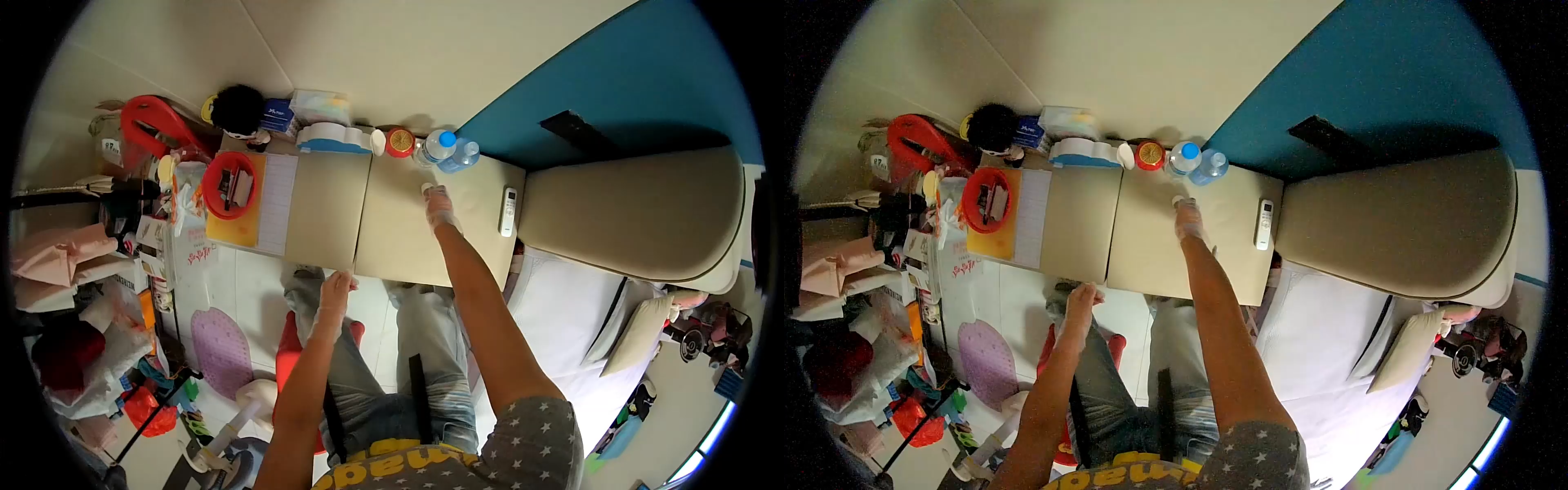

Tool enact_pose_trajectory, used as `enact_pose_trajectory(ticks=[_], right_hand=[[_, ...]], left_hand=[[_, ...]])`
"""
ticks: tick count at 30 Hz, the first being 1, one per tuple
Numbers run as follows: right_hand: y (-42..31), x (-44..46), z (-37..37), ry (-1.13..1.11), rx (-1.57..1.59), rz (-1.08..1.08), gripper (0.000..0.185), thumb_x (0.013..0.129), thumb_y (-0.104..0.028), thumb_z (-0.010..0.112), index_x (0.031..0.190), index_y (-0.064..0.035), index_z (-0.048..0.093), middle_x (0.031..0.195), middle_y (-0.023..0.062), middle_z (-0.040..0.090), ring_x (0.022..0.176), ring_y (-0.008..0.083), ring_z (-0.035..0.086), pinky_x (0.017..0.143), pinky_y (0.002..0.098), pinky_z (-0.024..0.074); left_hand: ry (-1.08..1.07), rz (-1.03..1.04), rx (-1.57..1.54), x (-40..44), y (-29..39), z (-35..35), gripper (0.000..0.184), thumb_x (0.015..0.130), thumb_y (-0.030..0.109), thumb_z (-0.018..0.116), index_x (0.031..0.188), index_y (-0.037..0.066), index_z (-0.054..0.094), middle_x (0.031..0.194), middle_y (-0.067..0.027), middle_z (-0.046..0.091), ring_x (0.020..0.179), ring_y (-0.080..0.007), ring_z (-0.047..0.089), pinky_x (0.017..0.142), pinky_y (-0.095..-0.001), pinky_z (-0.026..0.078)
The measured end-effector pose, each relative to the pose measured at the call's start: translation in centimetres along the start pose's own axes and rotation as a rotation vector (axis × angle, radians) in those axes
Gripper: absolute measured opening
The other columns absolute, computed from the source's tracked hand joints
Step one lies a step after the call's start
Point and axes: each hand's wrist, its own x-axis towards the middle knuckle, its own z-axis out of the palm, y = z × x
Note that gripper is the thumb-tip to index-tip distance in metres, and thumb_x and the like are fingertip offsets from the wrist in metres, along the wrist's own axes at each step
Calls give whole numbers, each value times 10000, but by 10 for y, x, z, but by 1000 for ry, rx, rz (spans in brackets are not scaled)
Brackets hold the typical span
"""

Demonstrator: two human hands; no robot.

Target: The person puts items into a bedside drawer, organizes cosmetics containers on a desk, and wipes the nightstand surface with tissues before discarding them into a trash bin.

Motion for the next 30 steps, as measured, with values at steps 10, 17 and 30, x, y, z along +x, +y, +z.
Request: enact_pose_trajectory(ticks=[10,17,30], right_hand=[[-66,-35,27,68,250,-182,223,858,-240,436,844,-49,550,770,69,537,707,171,515,630,304,427],[-93,-18,49,238,-272,-430,161,750,-143,579,880,-48,570,928,172,580,850,290,565,737,357,455],[-174,-93,17,545,334,-491,400,719,-144,709,1011,-39,456,845,124,553,753,208,561,671,324,463]], left_hand=[[-97,57,46,35,16,-39,310,895,259,496,698,25,543,639,-26,539,618,-100,497,626,-248,418],[-145,8,183,65,32,-59,301,895,249,489,704,23,544,666,-24,547,639,-103,503,644,-249,417],[-275,-14,147,87,52,-69,163,875,183,532,875,22,556,803,-48,559,782,-141,542,732,-279,452]])
